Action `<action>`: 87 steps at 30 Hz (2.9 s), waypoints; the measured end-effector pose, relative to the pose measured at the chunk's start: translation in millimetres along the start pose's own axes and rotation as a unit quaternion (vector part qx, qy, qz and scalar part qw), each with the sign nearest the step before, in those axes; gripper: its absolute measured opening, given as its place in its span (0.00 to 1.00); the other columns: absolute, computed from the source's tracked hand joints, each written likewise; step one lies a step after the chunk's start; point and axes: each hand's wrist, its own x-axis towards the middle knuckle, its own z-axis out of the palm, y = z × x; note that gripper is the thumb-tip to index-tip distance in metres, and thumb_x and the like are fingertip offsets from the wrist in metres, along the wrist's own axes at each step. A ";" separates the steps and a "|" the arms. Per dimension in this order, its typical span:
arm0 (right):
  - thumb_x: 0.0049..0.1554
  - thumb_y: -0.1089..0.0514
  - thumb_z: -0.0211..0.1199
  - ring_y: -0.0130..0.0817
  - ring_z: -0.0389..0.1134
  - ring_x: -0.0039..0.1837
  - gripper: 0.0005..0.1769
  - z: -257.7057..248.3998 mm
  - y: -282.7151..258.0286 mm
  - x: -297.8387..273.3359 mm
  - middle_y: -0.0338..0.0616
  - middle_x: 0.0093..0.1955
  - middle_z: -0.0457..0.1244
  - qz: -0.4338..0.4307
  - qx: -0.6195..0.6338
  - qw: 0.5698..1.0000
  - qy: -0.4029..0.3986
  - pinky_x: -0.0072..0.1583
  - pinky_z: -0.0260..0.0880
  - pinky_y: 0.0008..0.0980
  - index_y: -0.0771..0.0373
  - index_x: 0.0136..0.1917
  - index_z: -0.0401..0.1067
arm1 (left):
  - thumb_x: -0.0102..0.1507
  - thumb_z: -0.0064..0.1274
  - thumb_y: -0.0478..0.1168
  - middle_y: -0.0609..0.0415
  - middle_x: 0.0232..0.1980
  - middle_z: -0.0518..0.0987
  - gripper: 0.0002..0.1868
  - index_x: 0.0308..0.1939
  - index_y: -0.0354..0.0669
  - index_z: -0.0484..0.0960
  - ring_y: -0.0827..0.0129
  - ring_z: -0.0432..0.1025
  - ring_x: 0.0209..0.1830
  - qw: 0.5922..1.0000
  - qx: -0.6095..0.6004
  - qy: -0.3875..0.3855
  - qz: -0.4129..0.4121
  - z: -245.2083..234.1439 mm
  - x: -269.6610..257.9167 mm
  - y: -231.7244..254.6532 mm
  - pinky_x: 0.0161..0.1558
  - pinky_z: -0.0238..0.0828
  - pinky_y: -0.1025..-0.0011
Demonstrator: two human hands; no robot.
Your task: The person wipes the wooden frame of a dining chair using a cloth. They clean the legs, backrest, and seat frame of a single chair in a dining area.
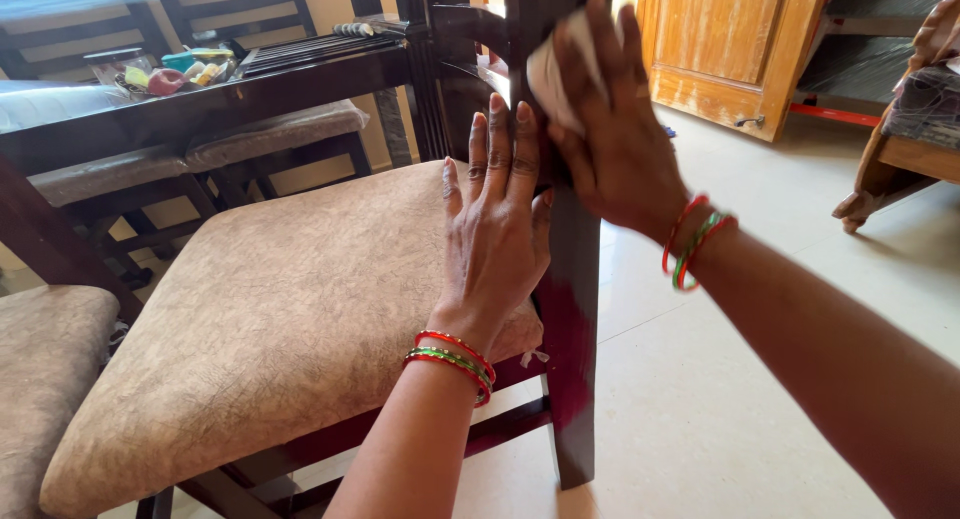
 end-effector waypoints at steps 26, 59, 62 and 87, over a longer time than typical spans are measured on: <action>0.60 0.52 0.60 0.76 0.39 0.82 0.40 45.3 -49.8 -142.0 0.69 0.82 0.39 0.067 0.011 0.993 -0.093 0.74 0.55 0.60 0.65 0.80 0.49 | 0.74 0.45 0.45 0.44 0.84 0.49 0.34 0.80 0.35 0.54 0.56 0.43 0.87 0.991 0.061 -0.001 0.117 -23.2 53.4 22.8 0.85 0.37 0.51; 0.63 0.59 0.58 0.66 0.34 0.87 0.41 22.8 -40.9 -45.4 0.61 0.87 0.37 0.045 -0.013 0.999 -0.006 0.84 0.43 0.60 0.65 0.84 0.47 | 0.75 0.40 0.55 0.44 0.87 0.44 0.40 0.83 0.37 0.46 0.54 0.40 0.89 0.996 -0.003 0.028 0.083 -24.1 9.3 0.2 0.86 0.34 0.48; 0.61 0.54 0.60 0.70 0.35 0.85 0.39 29.4 -45.6 -84.8 0.63 0.85 0.39 0.037 -0.022 0.998 -0.047 0.81 0.45 0.63 0.68 0.81 0.51 | 0.73 0.42 0.54 0.47 0.86 0.46 0.39 0.82 0.39 0.48 0.57 0.39 0.87 0.993 0.078 -0.027 0.082 -22.5 32.5 5.4 0.83 0.34 0.47; 0.71 0.53 0.58 0.65 0.30 0.88 0.38 3.2 -31.9 13.9 0.56 0.89 0.36 0.028 -0.044 0.999 0.014 0.86 0.41 0.58 0.60 0.87 0.46 | 0.61 0.41 0.36 0.35 0.79 0.57 0.37 0.75 0.27 0.57 0.50 0.49 0.82 0.994 0.040 -0.100 -0.011 22.9 -91.0 -12.1 0.77 0.41 0.48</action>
